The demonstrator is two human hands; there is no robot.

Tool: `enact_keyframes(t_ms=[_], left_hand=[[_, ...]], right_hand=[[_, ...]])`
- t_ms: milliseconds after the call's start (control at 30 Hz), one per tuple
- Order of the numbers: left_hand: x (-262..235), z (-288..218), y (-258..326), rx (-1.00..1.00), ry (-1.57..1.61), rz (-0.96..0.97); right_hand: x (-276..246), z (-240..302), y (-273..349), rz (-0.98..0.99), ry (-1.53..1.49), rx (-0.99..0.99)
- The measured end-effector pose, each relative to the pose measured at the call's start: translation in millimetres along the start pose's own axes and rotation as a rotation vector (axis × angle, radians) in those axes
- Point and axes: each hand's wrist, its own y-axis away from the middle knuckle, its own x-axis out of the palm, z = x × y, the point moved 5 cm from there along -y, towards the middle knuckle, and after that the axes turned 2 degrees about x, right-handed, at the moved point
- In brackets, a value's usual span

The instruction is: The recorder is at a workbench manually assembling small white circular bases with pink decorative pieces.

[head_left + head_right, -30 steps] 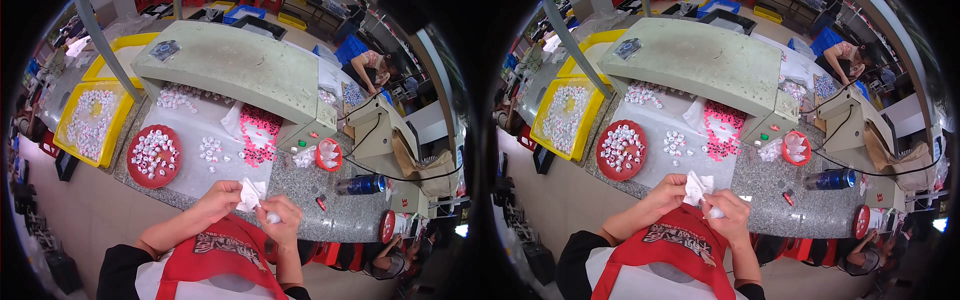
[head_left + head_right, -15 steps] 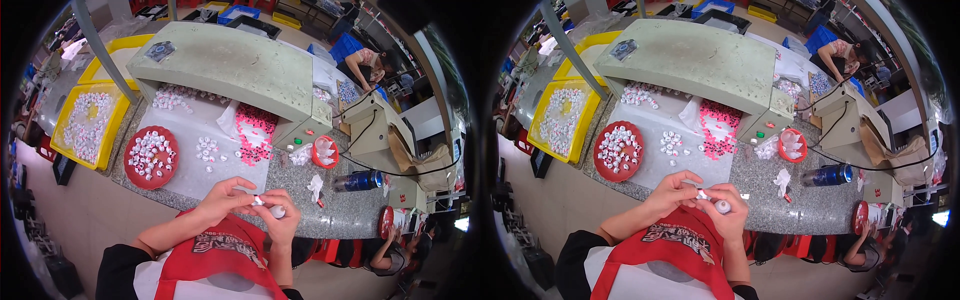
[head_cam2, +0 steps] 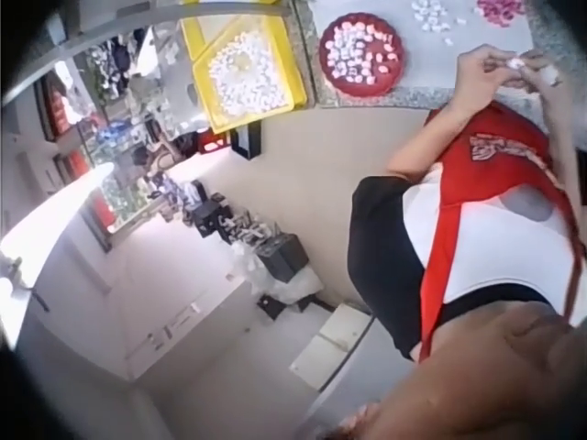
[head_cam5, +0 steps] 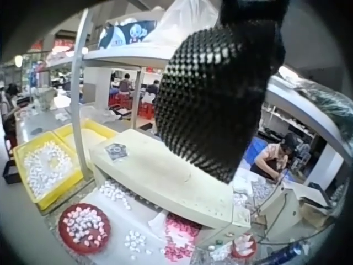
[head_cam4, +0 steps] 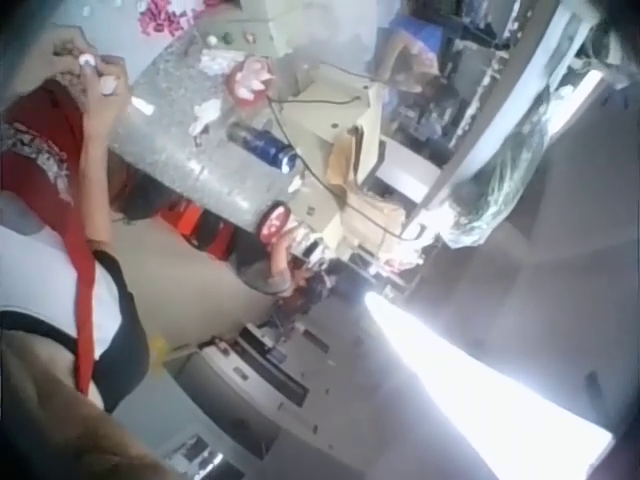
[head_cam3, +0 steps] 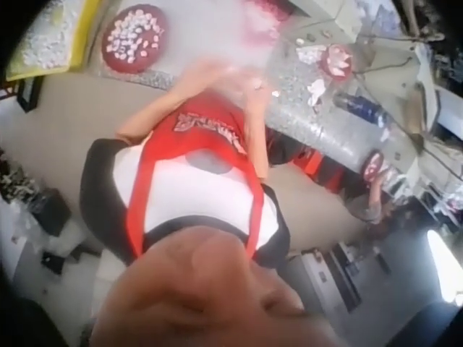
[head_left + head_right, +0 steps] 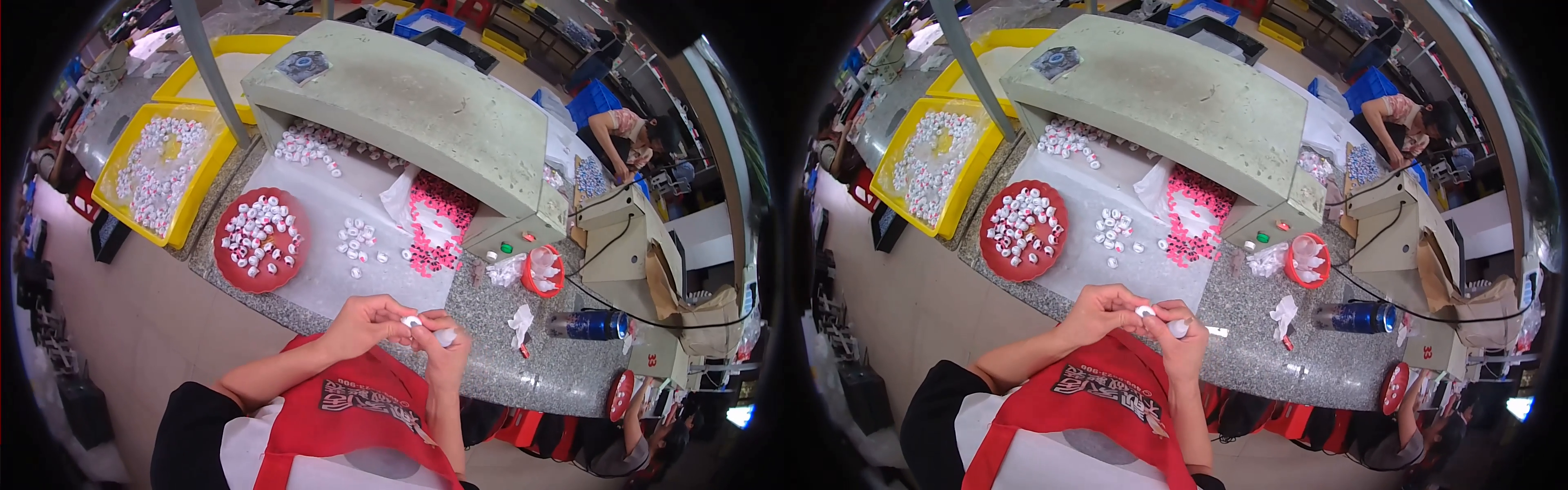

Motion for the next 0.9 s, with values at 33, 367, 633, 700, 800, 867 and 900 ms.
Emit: enact_keyframes(t_ms=[33, 367, 633, 700, 800, 867, 900], left_hand=[[-16.3, 16.5, -4.0, -0.056, -0.031, -0.045], [-189.9, 2.5, -31.0, 0.141, -1.496, -0.761], [-215.8, 77.4, -162.0, -0.362, -1.424, -0.462], [-233.0, 83.8, -153.8, -0.27, -1.413, -0.454], [-228.0, 68.1, -144.5, -0.111, -1.205, -0.473], [-199.5, 46.5, -133.3, -0.05, -0.433, -0.449], [-168.6, 31.7, -124.4, -0.052, 0.142, -0.373]], right_hand=[[2.8, -13.9, -6.6, 0.015, -0.005, 0.008], [-21.0, -71.6, -42.0, -0.23, 0.351, 0.214], [-18.3, -47.8, -40.4, -0.205, 0.324, 0.183], [-23.2, -39.8, -33.7, -0.274, 0.309, 0.169], [-17.8, -26.9, -31.6, -0.266, 0.274, 0.131], [-14.5, -10.1, -28.9, -0.242, 0.268, 0.091], [-11.2, -1.8, -24.8, -0.211, 0.27, 0.067]])
